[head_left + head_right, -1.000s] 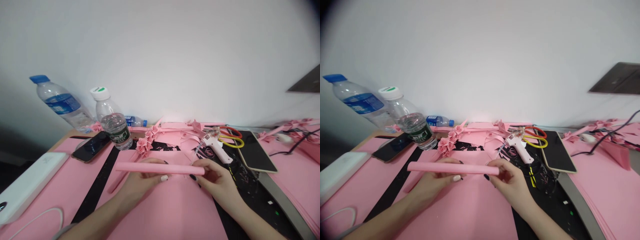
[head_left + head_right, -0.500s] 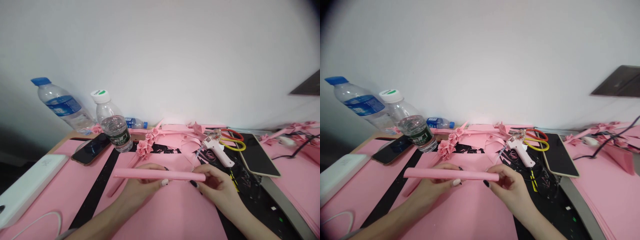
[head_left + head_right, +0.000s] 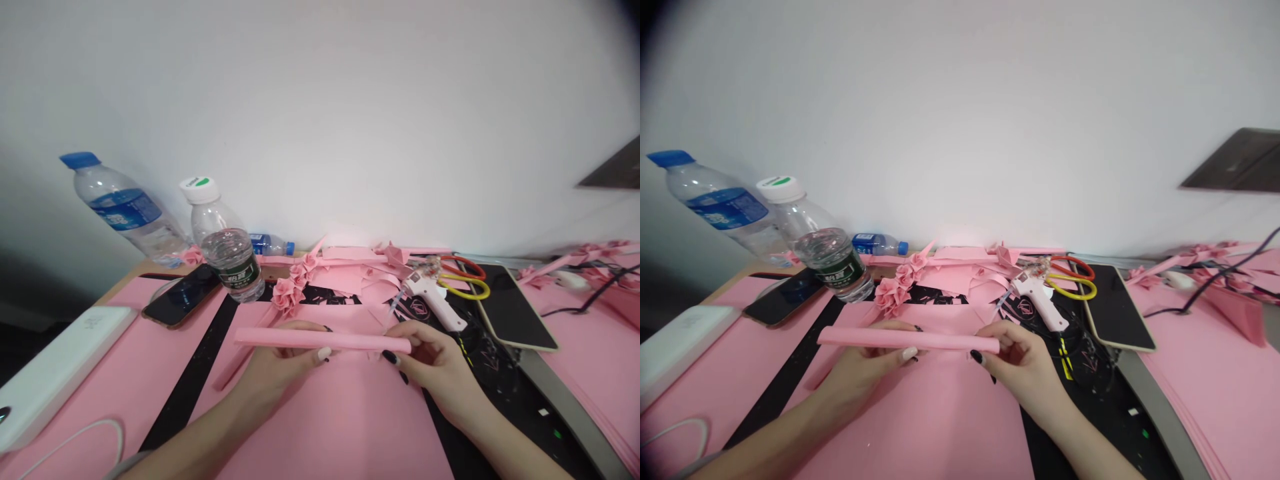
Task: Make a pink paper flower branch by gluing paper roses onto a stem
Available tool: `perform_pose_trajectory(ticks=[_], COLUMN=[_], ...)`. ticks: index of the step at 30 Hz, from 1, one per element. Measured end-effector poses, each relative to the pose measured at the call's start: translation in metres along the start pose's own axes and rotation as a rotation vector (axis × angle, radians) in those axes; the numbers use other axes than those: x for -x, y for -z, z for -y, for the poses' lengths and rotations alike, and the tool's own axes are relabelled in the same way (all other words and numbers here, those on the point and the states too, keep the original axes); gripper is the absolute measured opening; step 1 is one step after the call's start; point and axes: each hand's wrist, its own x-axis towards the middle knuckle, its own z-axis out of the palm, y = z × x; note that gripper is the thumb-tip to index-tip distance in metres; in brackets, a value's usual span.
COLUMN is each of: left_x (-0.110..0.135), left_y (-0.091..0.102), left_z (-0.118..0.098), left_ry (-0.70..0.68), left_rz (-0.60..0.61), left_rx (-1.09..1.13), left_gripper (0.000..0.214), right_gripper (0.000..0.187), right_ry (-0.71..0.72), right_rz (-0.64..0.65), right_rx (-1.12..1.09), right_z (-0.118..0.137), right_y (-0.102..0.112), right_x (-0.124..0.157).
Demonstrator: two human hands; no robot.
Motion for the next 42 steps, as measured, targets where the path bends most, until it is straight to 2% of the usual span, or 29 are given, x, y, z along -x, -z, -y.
perform_pose_trajectory(ticks=[6, 16, 19, 28, 42], left_x=[0.000, -0.001, -0.002, -0.004, -0.006], left_y=[0.004, 0.005, 0.006, 0.008, 0.009], left_z=[-0.001, -0.003, -0.001, -0.001, -0.001], left_ry=[0.035, 0.058, 0.029, -0.004, 0.006], left_rz=[-0.025, -0.077, -0.068, -0.080, -0.126], left_rx=[-0.003, 0.023, 0.005, -0.054, 0.069], left_gripper=[0.019, 0.021, 0.020, 0.022, 0.031], right_gripper=[0.012, 0.019, 0.021, 0.022, 0.023], right_ry=[-0.006, -0.078, -0.093, -0.099, -0.045], right_rz=[0.002, -0.041, -0.048, -0.074, -0.103], right_rx=[-0.001, -0.009, 0.005, -0.029, 0.005], right_z=[0.000, 0.000, 0.000, 0.006, 0.004], right_y=[0.006, 0.020, 0.025, 0.030, 0.038], right_x=[-0.005, -0.013, -0.015, -0.018, -0.022])
